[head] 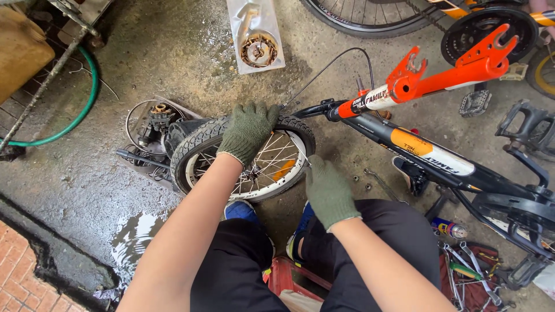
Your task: The person uses a tire lever to pry the tire bead away from the rim of a bicycle wheel. They repeatedly insert the lever and work it around the circumference of the wheel to loosen the tire.
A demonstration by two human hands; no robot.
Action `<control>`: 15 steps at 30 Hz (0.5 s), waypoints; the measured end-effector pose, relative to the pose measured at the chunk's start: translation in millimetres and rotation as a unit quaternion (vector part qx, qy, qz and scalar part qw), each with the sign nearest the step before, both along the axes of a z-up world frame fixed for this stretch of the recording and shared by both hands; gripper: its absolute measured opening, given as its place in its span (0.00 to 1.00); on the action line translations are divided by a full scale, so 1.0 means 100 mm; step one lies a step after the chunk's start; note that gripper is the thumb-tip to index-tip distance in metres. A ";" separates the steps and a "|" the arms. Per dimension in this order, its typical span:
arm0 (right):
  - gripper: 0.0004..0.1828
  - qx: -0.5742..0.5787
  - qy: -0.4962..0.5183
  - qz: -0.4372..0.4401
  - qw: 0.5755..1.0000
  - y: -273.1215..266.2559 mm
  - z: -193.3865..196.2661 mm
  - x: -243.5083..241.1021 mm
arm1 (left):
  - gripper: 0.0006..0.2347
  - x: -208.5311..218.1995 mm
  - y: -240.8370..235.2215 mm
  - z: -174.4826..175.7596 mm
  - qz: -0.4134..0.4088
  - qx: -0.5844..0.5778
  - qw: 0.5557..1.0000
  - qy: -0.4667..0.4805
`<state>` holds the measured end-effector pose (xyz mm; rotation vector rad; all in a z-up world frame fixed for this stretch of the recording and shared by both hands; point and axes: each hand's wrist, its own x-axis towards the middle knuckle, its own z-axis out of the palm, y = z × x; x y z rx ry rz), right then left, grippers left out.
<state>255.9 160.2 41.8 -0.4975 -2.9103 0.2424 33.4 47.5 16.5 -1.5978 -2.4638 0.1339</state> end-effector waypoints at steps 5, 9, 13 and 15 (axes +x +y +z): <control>0.13 0.130 -0.013 -0.011 0.991 -0.26 -0.29 0.05 | 0.09 -0.05 0.01 -0.13 0.002 0.028 0.999 0.018; 0.19 0.152 -0.160 -0.032 0.975 -0.66 -0.52 0.11 | 0.11 -0.01 0.10 -0.21 0.005 0.042 0.998 0.054; 0.23 -0.086 -0.007 -0.229 0.970 -0.88 -1.35 -0.08 | 0.05 0.02 0.11 -0.17 0.002 0.141 0.983 0.118; 0.22 -0.329 -0.041 -0.329 0.884 -0.87 -1.25 -0.19 | 0.06 0.09 0.15 -0.22 0.029 0.124 0.987 0.096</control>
